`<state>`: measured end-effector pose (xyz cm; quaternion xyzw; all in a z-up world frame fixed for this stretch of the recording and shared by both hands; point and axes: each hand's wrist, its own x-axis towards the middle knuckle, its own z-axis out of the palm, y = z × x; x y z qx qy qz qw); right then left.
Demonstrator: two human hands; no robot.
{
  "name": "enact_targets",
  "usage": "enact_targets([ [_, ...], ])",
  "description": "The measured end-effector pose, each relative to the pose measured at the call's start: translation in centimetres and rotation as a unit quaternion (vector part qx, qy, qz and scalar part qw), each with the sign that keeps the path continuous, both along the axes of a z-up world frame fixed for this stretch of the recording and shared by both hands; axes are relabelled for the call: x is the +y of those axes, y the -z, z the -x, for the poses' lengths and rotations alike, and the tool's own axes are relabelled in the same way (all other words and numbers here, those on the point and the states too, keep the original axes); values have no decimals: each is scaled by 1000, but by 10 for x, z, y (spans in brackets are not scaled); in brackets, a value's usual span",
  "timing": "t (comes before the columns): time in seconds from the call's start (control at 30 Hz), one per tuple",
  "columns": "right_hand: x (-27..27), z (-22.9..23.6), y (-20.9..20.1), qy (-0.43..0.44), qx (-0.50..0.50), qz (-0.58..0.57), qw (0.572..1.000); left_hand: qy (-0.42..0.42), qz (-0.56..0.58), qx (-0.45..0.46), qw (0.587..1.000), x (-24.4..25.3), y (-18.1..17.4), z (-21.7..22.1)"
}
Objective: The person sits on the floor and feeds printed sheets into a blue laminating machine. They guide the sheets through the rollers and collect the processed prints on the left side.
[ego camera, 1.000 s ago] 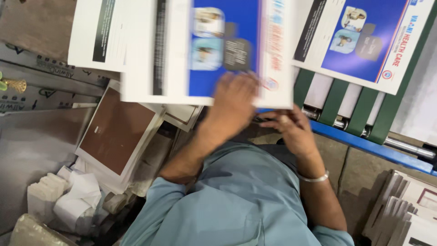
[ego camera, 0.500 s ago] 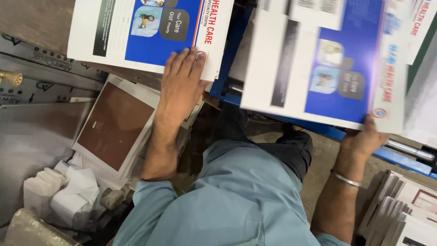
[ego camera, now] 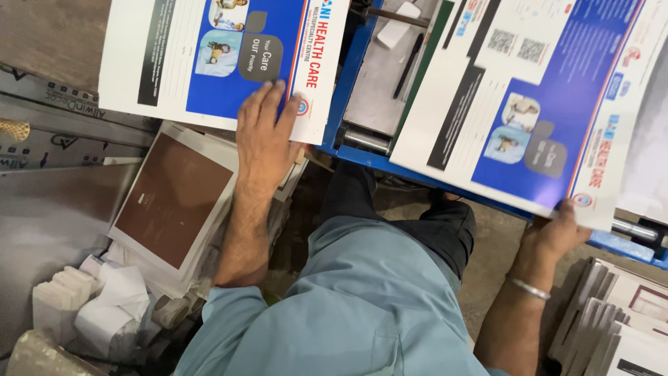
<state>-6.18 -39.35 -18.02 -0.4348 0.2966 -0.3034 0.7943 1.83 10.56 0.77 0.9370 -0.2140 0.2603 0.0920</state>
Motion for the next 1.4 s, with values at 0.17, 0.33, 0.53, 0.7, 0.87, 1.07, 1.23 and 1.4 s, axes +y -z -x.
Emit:
enact_targets([
  [0.17,13,52,14,-37,-23,57,997,-14,8,-4,1000,6,14,-2],
  [0.33,30,87,22,-32,9,13,999,-19,12,-12,1000,11,19,-4],
  [0.53,23,60,23,-5,77,18,997,-30,25,-21,999,9,20,-3],
  [0.7,3,6,29,-4,23,4,1000,-31,31,-23,999,9,19,-2],
  [0.87,-9,-39,34,-21,-8,-15,1000,-39,27,-22,999,10,22,-3],
  [1.07,-15,-47,35,-124,67,-44,989,-35,20,-13,999,6,24,-1],
  [1.23,1,-27,34,-166,79,-26,982,18,20,48,998,18,8,1],
  [1.4,54,-19,-2,-269,57,-31,961,32,191,142,971,46,-13,-6],
])
